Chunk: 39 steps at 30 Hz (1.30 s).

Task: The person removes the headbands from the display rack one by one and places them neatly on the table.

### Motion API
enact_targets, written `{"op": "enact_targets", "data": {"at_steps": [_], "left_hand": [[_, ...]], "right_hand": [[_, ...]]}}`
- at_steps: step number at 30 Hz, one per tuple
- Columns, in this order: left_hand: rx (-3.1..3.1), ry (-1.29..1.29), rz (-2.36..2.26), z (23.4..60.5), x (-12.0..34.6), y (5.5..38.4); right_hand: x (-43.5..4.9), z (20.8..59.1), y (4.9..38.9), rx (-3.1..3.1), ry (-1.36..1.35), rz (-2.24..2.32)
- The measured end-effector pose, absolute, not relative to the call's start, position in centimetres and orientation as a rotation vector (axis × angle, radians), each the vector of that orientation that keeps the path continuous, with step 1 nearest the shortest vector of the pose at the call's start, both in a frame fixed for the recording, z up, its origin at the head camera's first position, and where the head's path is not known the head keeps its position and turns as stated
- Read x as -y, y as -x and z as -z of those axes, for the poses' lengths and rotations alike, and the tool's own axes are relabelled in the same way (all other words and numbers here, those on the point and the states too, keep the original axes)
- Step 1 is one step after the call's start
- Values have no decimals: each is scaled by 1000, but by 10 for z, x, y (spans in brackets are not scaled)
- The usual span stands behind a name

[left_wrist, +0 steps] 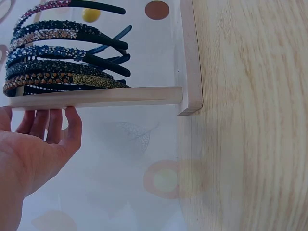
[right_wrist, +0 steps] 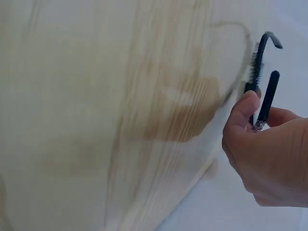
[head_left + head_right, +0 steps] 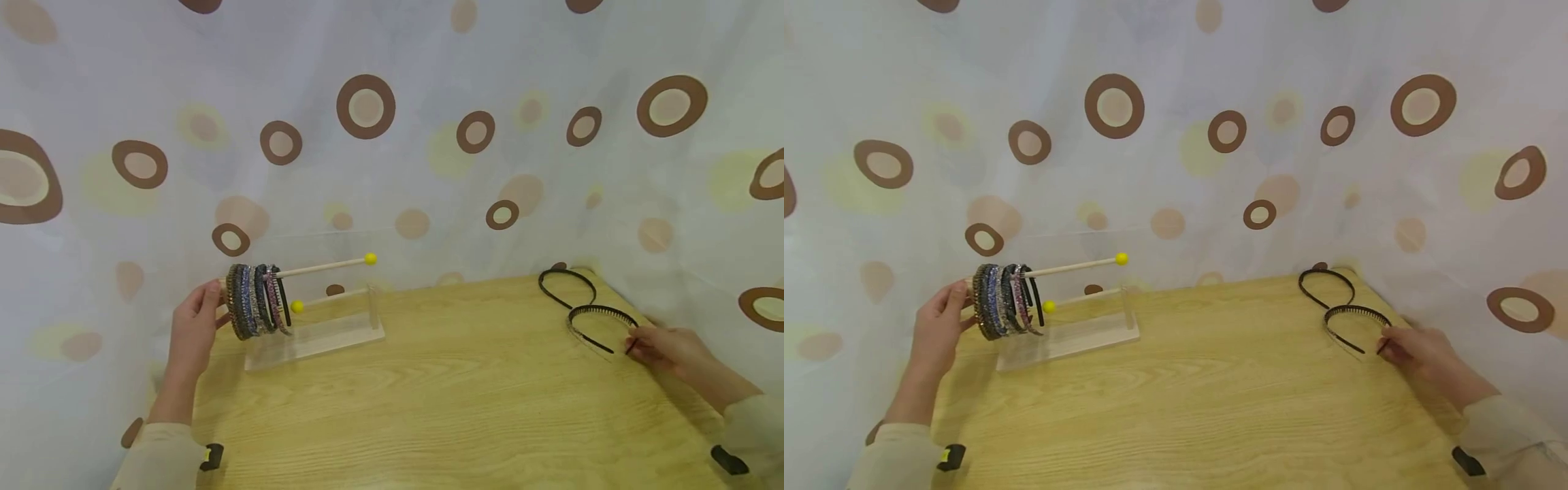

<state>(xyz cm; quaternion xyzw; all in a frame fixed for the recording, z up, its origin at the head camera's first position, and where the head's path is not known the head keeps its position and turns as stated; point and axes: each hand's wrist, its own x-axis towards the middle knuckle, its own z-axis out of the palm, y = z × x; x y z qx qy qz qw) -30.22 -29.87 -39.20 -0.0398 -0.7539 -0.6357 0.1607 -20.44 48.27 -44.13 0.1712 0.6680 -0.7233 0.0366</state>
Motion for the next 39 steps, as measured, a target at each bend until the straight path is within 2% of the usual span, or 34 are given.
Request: {"op": "enact_targets", "data": {"at_steps": [5, 11, 28, 32, 39], "left_hand": [[2158, 105, 1814, 392, 300, 301], [2155, 101, 1823, 394, 302, 305], [2172, 85, 1798, 392, 301, 305], [2165, 92, 1817, 393, 302, 306], [2104, 95, 1889, 392, 299, 305]], "right_hand": [[-495, 448, 209, -2377, -365, 2007], [-501, 455, 216, -2758, -354, 1516], [-500, 477, 228, -3139, -391, 1221], [-494, 471, 227, -3233, -366, 1113], [-455, 437, 232, -3346, -112, 974]]}}
